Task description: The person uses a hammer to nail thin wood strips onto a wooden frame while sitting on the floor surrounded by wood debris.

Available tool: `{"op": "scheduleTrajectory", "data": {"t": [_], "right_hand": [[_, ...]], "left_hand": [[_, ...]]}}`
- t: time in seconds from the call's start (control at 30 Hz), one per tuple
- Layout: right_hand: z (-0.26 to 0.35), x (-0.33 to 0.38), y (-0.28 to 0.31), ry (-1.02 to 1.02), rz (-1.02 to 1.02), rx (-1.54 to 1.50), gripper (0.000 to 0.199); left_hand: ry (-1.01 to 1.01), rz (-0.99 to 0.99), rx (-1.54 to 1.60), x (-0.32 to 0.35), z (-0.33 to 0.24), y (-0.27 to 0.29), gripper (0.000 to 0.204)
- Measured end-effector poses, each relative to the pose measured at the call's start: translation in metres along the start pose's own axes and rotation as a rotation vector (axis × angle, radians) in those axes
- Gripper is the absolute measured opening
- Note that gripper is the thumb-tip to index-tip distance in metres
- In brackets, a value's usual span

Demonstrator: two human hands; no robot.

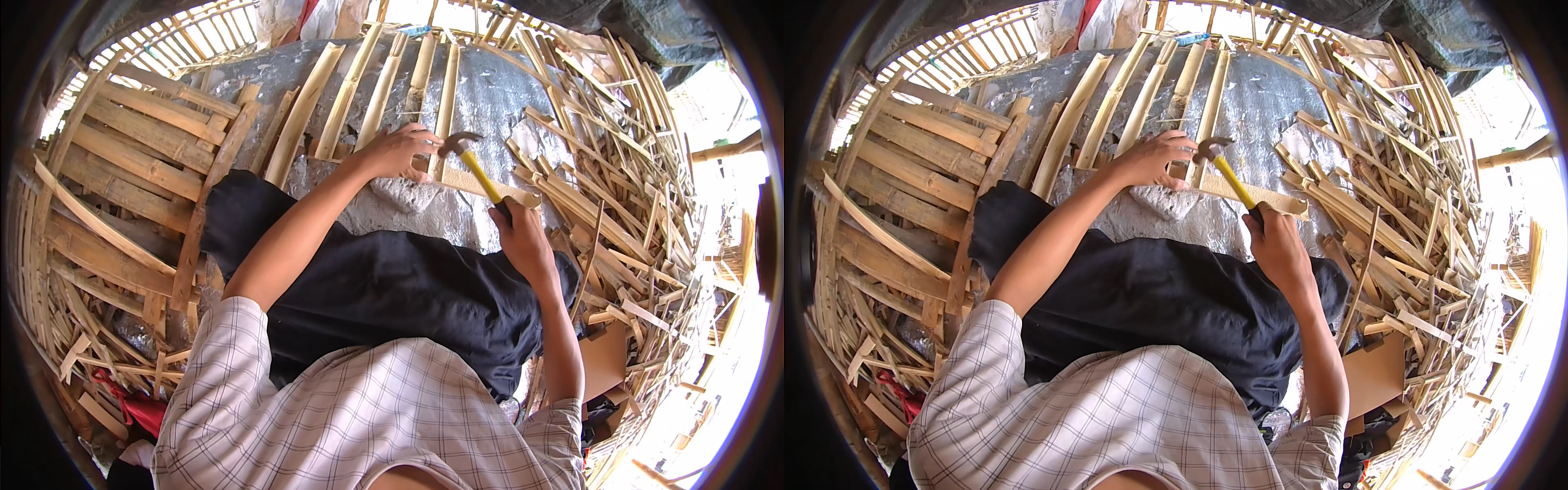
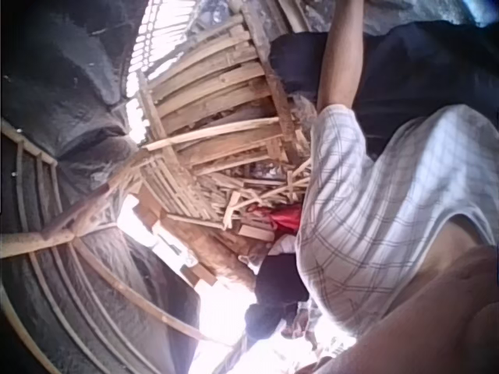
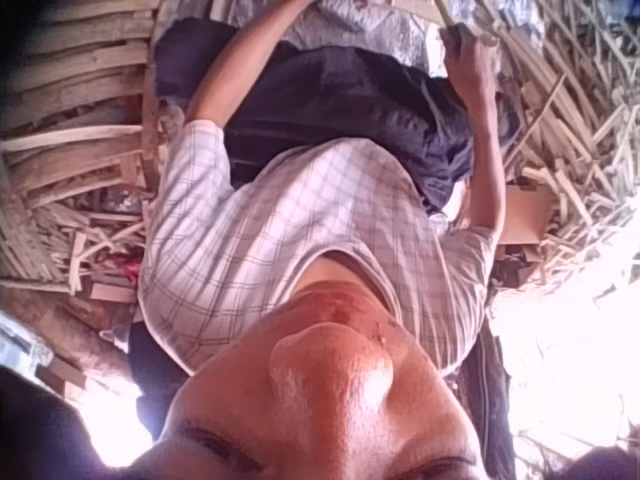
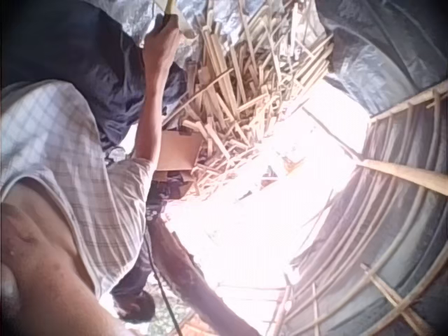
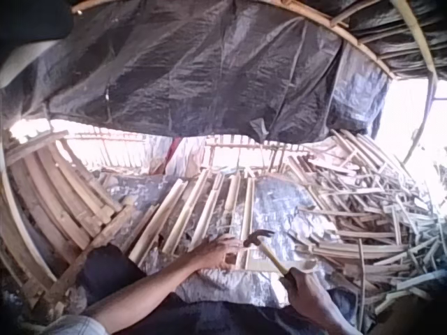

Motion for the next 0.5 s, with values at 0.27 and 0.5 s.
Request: {"op": "scheduleTrajectory", "data": {"t": [0.27,0.5], "right_hand": [[0.005,-0.006,0.019,0.012,0.058,0.026,0.026],[0.0,-0.019,0.024,0.092,0.134,0.081,0.023]], "left_hand": [[-0.019,-0.026,-0.014,0.001,0.005,-0.004,0.069],[-0.045,-0.054,0.002,-0.001,0.008,-0.006,0.069]]}}
Point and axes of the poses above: each hand's wrist, its own x-axis away from the middle knuckle, its own y-axis out of the back of the hand, z = x × y, the point moved 4 cm from there along -x, towards the middle knuckle, and after that the axes turned 12 degrees about x, right-handed, at the moved point
